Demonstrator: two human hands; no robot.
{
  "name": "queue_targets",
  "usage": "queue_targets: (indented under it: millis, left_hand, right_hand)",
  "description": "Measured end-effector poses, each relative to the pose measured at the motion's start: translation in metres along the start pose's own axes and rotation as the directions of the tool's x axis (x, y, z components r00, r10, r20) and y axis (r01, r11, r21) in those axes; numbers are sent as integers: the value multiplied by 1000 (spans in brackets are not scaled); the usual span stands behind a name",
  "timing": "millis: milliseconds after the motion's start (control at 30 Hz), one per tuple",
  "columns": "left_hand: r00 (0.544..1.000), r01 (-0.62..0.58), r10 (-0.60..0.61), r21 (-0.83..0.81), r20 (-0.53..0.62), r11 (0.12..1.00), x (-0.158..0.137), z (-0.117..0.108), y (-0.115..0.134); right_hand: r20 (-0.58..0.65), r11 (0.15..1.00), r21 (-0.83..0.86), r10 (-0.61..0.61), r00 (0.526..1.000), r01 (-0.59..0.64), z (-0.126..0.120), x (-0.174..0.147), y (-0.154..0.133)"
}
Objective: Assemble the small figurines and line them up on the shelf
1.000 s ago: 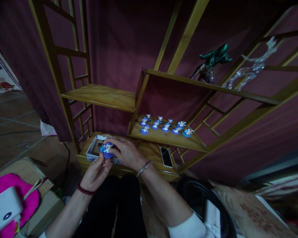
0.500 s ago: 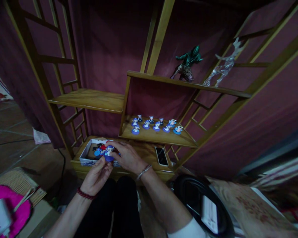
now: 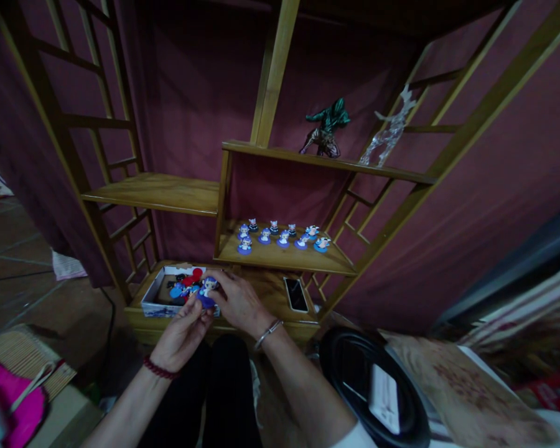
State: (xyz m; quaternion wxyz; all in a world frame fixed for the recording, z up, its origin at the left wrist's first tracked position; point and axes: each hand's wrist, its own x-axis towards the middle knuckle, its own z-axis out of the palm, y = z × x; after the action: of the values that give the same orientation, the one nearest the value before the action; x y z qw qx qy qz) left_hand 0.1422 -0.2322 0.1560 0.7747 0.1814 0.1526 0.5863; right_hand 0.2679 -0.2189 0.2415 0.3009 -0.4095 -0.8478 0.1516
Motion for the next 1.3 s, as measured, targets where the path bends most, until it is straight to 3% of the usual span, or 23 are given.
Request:
queue_targets:
  millis: [667,1000,1300]
  left_hand:
    - [999,-42,41,38,30,998,-1,8,-4]
    - [1000,10,-11,-24,-7,1000,-2,12,-3]
    - [999,38,-38,22,27,999,-2,12,-1]
  right_hand:
    - [-44,999,32,-13,999,14,-4,-5,2]
    - [7,998,35,-52,999,52,-12,-3,2]
    - [7,997,57,-50,999,49,-12,-7,7]
